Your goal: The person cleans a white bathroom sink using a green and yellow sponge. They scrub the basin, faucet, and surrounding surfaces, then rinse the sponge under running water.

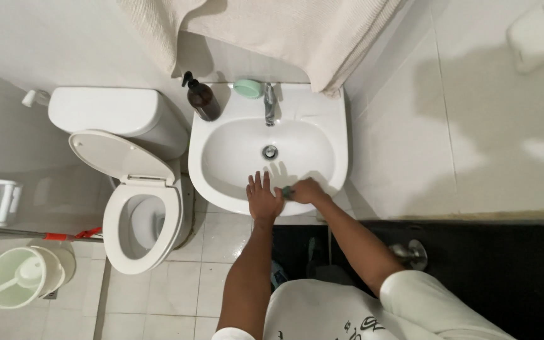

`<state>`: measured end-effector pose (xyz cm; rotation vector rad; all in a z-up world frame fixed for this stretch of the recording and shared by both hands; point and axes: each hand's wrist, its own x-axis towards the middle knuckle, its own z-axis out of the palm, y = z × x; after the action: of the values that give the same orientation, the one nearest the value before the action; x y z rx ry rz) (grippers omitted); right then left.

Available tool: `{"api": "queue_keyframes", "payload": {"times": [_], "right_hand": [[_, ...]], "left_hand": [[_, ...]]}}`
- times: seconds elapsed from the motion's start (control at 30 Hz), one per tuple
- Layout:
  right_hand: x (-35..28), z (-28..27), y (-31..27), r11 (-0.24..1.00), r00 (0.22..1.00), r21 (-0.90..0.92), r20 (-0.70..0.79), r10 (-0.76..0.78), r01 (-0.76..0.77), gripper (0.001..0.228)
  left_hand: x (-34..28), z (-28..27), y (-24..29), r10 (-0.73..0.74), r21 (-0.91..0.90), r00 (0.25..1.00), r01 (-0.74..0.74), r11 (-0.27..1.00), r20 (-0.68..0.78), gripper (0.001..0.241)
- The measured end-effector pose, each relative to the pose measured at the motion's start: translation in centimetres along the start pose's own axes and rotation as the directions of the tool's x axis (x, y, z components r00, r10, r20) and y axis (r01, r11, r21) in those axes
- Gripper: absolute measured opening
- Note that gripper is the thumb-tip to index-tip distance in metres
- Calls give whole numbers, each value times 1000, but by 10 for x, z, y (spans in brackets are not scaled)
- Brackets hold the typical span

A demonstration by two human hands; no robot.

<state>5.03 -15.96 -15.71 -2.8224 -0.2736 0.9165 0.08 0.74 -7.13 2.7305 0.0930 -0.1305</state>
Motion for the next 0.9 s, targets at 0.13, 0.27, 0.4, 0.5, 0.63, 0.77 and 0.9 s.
{"api": "queue_keyframes", "payload": {"times": [0.13,0.27,0.4,0.5,0.63,0.77,0.9], "right_hand": [[18,-8,35,994,994,4,19,-106,106,50],[0,-23,59,950,981,-299,-192,36,-93,27],[-8,-20,4,998,993,33,-104,-49,53,38],[-14,-21,-45,932,995,356,-93,-44,74,40],[27,-12,-1,987,989,85,-71,-134,140,39],[16,-45,53,951,971,-300,-237,-1,-72,25],[38,-53,104,840,529,-542,-706,-472,25,16]], "left_hand": [[9,38,-26,149,-18,988,-150,989,-50,57],[-27,-24,-22,45,169,979,-80,982,201,68],[-44,-67,-17,-30,150,934,-26,988,357,81],[-36,-55,-24,-31,144,921,-27,989,389,80],[-36,-68,-20,-19,154,897,-56,986,443,78],[-28,-57,-24,-33,155,868,-51,987,496,81],[-20,-55,-21,-73,212,828,-57,976,556,80]]}}
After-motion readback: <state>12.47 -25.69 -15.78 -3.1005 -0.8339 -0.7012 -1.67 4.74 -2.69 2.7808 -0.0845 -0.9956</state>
